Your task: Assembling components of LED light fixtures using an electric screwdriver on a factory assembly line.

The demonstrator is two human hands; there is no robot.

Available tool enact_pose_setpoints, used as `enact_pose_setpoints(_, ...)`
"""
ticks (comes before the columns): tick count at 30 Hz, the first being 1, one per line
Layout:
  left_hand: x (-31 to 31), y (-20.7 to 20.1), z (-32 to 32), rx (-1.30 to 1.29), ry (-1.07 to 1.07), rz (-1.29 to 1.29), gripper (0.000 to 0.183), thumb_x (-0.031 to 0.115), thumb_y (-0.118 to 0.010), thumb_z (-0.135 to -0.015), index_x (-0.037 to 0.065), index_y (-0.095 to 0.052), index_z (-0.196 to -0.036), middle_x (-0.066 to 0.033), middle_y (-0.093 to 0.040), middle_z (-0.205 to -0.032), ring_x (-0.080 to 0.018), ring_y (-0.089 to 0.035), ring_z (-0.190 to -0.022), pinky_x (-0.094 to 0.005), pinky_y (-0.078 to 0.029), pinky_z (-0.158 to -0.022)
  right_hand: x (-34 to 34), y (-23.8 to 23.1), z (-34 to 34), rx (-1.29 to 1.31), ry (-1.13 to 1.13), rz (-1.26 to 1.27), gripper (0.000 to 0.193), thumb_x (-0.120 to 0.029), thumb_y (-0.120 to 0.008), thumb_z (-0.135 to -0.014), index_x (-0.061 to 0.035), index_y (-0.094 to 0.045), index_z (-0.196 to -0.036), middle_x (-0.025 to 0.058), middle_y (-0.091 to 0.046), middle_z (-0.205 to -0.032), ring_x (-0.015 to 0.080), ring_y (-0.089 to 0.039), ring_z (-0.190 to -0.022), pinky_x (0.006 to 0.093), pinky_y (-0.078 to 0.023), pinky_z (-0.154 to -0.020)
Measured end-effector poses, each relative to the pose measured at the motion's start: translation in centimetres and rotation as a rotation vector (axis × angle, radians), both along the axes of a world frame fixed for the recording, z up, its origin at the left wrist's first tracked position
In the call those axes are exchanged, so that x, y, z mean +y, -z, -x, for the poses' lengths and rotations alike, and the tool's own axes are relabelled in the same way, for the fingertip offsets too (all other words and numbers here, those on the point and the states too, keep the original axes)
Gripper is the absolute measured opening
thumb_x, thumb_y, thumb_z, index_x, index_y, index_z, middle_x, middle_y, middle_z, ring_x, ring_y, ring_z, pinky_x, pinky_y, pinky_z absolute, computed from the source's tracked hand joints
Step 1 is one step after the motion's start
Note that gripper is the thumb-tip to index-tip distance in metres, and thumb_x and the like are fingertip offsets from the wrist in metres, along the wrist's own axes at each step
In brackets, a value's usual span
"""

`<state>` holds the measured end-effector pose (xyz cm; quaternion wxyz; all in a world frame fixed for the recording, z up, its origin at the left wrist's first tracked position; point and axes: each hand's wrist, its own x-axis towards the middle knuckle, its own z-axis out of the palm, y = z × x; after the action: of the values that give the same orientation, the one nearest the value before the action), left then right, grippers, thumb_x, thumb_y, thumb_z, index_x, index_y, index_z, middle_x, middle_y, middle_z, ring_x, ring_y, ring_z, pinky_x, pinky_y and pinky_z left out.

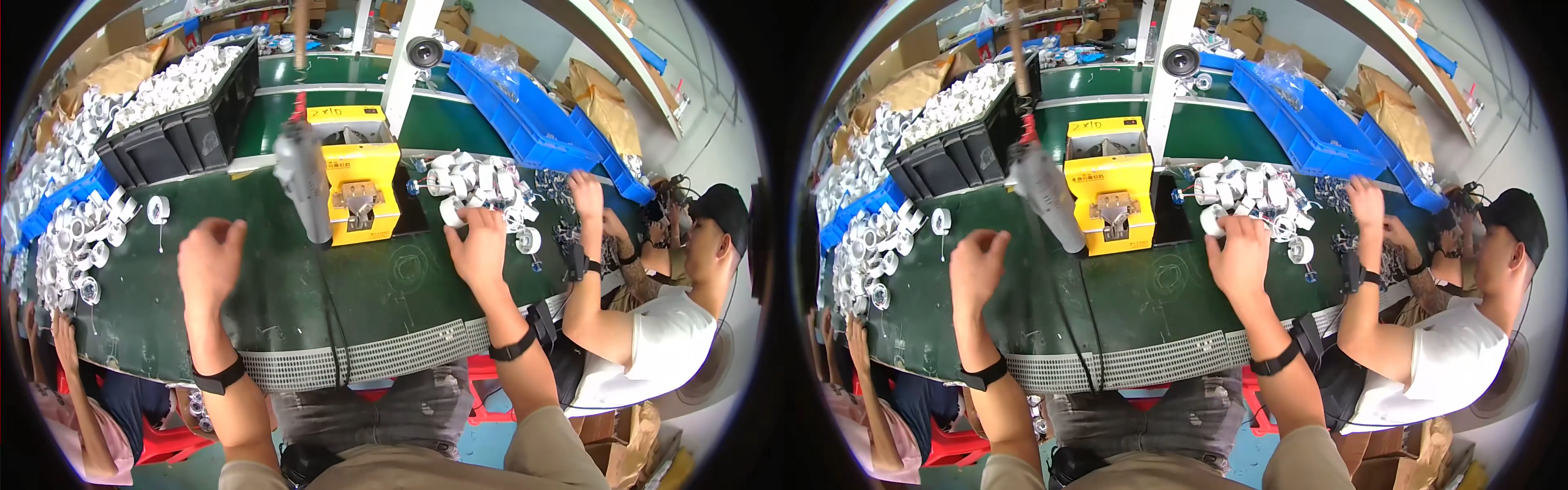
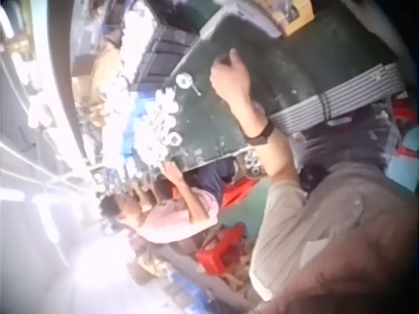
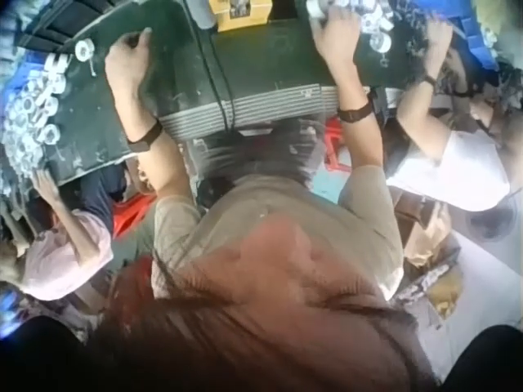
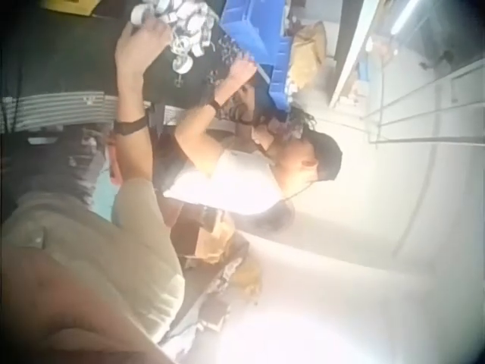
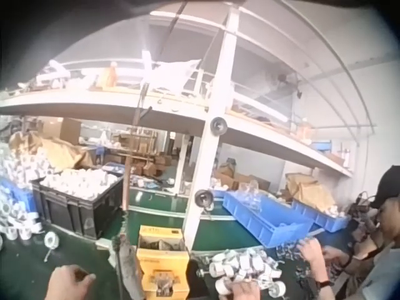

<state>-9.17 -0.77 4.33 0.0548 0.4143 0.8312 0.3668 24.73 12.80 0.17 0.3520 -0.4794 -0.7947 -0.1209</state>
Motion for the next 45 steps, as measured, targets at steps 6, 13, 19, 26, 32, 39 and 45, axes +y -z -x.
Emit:
enact_pose_setpoints(6,1.0,0.9,-6.7,-0.842,0.755,0.221,0.045,0.041,-0.059,-0.092,-0.002,-0.063,-0.107,-0.0080,-0.065,-0.086,-0.0135,-0.064,-0.077,-0.0286,-0.053,-0.067,-6.0,-1.3,4.0,0.203,-0.419,-0.042,0.031,-0.009,-0.080,-0.065,-0.0055,-0.058,-0.086,0.0097,-0.060,-0.088,0.0307,-0.055,-0.084,0.0392,-0.044,-0.075)
enact_pose_setpoints(13,2.7,3.7,-8.9,-1.300,0.959,0.140,0.049,0.036,-0.052,-0.097,-0.001,-0.049,-0.128,-0.0096,-0.059,-0.113,-0.0171,-0.060,-0.102,-0.0325,-0.052,-0.084,-7.3,-0.9,5.1,0.288,-0.681,0.237,0.034,-0.013,-0.081,-0.065,-0.0065,-0.061,-0.092,0.0112,-0.057,-0.101,0.0288,-0.057,-0.092,0.0375,-0.047,-0.082)
enact_pose_setpoints(19,2.1,2.2,-8.6,-1.403,1.001,0.009,0.043,0.021,-0.063,-0.090,0.002,-0.051,-0.127,-0.0056,-0.060,-0.112,-0.0135,-0.058,-0.103,-0.0287,-0.048,-0.089,-5.0,0.2,3.6,1.057,-0.554,1.189,0.037,-0.028,-0.045,-0.101,0.0047,-0.058,-0.112,0.0135,-0.064,-0.103,0.0191,-0.062,-0.096,0.0328,-0.050,-0.087)
enact_pose_setpoints(26,2.3,2.7,-8.4,-1.284,1.133,0.083,0.044,0.013,-0.065,-0.083,0.001,-0.053,-0.124,-0.0070,-0.059,-0.115,-0.0163,-0.056,-0.107,-0.0289,-0.044,-0.093,-5.2,-0.3,3.8,0.979,-0.651,1.535,0.040,-0.028,-0.056,-0.095,0.0041,-0.058,-0.118,0.0093,-0.064,-0.103,0.0135,-0.061,-0.092,0.0266,-0.049,-0.082)
enact_pose_setpoints(32,2.3,2.4,-8.3,-1.247,1.180,0.087,0.046,0.012,-0.067,-0.080,0.000,-0.054,-0.123,-0.0083,-0.059,-0.116,-0.0170,-0.056,-0.107,-0.0293,-0.043,-0.093,-5.0,0.2,3.4,1.114,-0.777,1.519,0.030,-0.014,-0.060,-0.092,0.0037,-0.058,-0.116,0.0092,-0.064,-0.104,0.0150,-0.060,-0.096,0.0288,-0.047,-0.087)
enact_pose_setpoints(39,2.5,3.1,-8.4,-1.451,0.963,0.009,0.037,0.027,-0.056,-0.095,0.002,-0.056,-0.123,-0.0044,-0.062,-0.105,-0.0126,-0.061,-0.090,-0.0271,-0.052,-0.077,-5.8,-0.5,3.8,1.028,-0.787,1.360,0.018,-0.010,-0.063,-0.090,0.0026,-0.063,-0.103,0.0049,-0.064,-0.093,0.0117,-0.057,-0.084,0.0256,-0.044,-0.077)
enact_pose_setpoints(45,2.9,3.9,-8.3,-1.566,0.855,0.042,0.043,0.036,-0.049,-0.098,0.001,-0.056,-0.120,-0.0049,-0.064,-0.099,-0.0139,-0.064,-0.085,-0.0289,-0.055,-0.072,-6.9,-0.3,4.9,0.496,-0.611,0.705,0.011,-0.007,-0.067,-0.081,-0.0007,-0.059,-0.076,0.0047,-0.057,-0.073,0.0162,-0.053,-0.078,0.0293,-0.041,-0.070)
